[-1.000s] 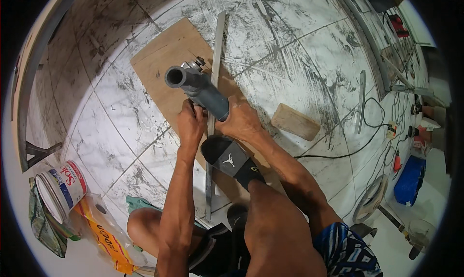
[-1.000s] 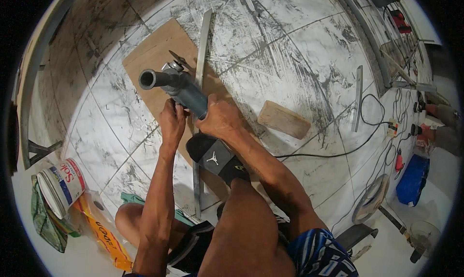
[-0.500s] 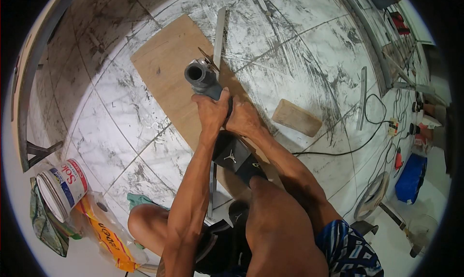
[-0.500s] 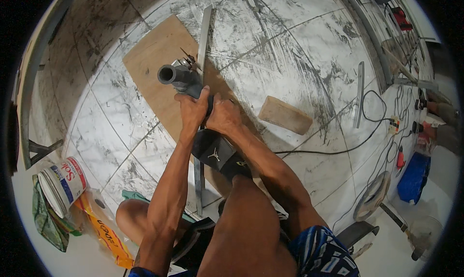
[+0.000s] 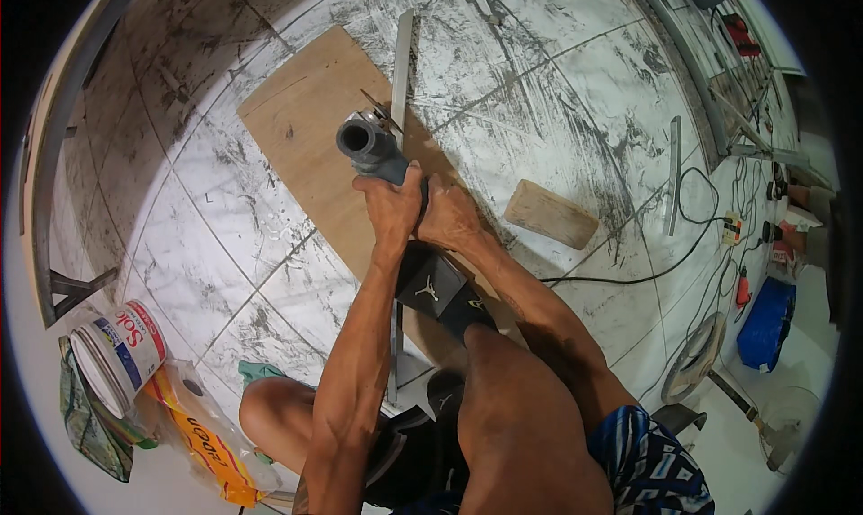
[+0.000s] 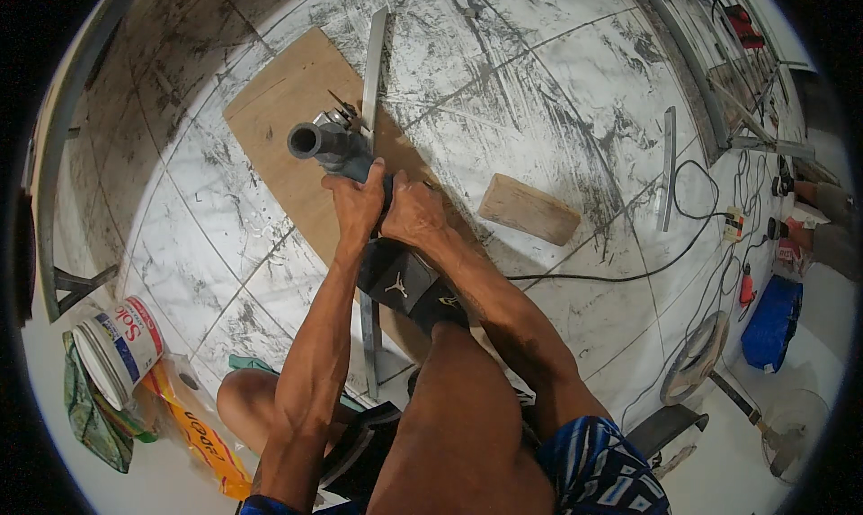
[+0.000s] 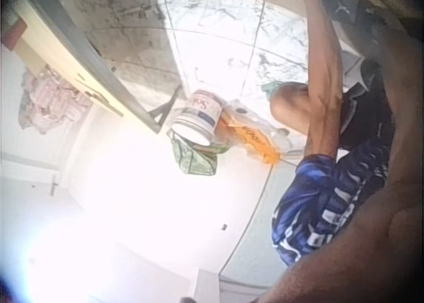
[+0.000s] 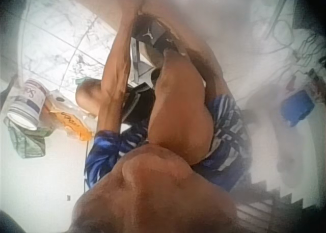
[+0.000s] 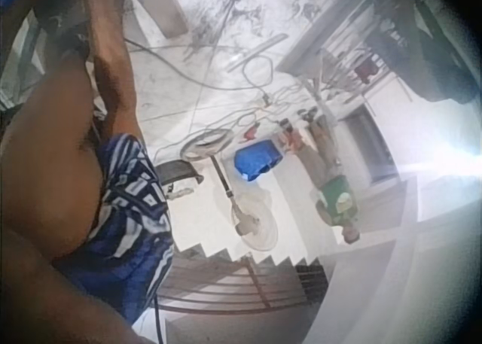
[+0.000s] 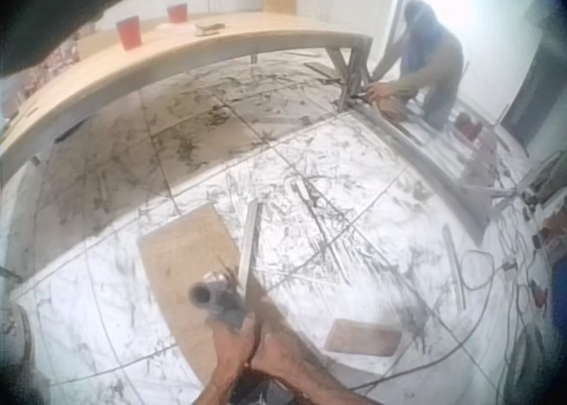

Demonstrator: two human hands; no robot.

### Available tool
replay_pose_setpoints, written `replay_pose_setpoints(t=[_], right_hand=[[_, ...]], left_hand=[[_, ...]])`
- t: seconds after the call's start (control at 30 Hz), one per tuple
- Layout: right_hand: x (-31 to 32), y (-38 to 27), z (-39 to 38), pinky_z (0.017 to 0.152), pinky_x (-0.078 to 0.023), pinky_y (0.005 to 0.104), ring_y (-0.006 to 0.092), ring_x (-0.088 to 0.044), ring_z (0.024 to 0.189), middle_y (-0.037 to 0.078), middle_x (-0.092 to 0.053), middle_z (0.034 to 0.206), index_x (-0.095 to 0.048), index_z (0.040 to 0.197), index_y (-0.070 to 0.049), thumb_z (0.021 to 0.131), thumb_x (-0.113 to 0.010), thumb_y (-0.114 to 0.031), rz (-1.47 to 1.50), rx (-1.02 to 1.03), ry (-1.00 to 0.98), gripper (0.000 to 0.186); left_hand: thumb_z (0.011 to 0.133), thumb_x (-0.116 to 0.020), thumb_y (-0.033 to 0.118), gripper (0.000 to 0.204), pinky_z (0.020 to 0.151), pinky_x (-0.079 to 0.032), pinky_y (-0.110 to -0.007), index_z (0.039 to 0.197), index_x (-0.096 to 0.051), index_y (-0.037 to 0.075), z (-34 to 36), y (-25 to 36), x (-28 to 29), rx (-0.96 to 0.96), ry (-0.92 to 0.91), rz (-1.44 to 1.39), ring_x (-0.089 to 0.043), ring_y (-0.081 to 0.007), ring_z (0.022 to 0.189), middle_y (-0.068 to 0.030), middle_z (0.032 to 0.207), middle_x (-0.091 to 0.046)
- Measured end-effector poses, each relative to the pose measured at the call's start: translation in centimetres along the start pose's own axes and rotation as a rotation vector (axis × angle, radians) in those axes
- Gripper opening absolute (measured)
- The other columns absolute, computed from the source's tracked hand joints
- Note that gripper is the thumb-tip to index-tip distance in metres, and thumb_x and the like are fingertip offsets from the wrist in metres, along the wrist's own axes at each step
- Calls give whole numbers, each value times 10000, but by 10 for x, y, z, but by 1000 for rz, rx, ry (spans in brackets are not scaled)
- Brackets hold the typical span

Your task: The person uses an angle grinder to cut a metal bar placed on a piece of wood on the floor, then handles the cut pieces to check them.

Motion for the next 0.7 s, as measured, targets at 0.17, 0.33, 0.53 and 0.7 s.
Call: replay_pose_setpoints(t=[0.17, 0.33, 0.53, 0.7], right_hand=[[2, -2, 0, 714, -557, 520, 474, -685, 800, 352, -655, 830, -469, 1187, 244, 716, -659, -160, 2, 22, -4, 649], [-1, 1, 2, 701, -557, 527, 476, -684, 780, 356, -651, 812, -481, 1163, 239, 705, -660, -148, 0, 30, 10, 625], [4, -2, 2, 709, -557, 519, 475, -684, 797, 355, -651, 819, -512, 1103, 208, 695, -652, -123, 29, 11, -25, 544], [4, -3, 0, 734, -551, 509, 465, -683, 844, 348, -655, 856, -516, 1101, 192, 705, -644, -122, 29, -7, -28, 521]], left_hand=[[823, -718, 394, 763, 841, -490, -409, 1086, -322, -202, 0, 2, 2, 16, 2, 21, -635, -399, 927, -352, 993, -579], [823, -715, 400, 768, 850, -490, -415, 1087, -322, -205, 0, 4, 2, 11, 1, 35, -637, -413, 939, -366, 998, -579], [824, -709, 413, 767, 830, -497, -426, 1075, -325, -202, 0, 5, 2, 25, -15, 51, -647, -428, 907, -367, 961, -594], [825, -709, 419, 763, 830, -502, -438, 1070, -324, -192, 0, 4, 2, 14, -5, 74, -647, -462, 920, -386, 959, -598]])
Point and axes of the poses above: each hand's wrist, its own z-axis towards the middle knuckle, its own x-axis out of the back of the hand, y = z × x, the point moved 1 cm from there along z, towards the middle knuckle
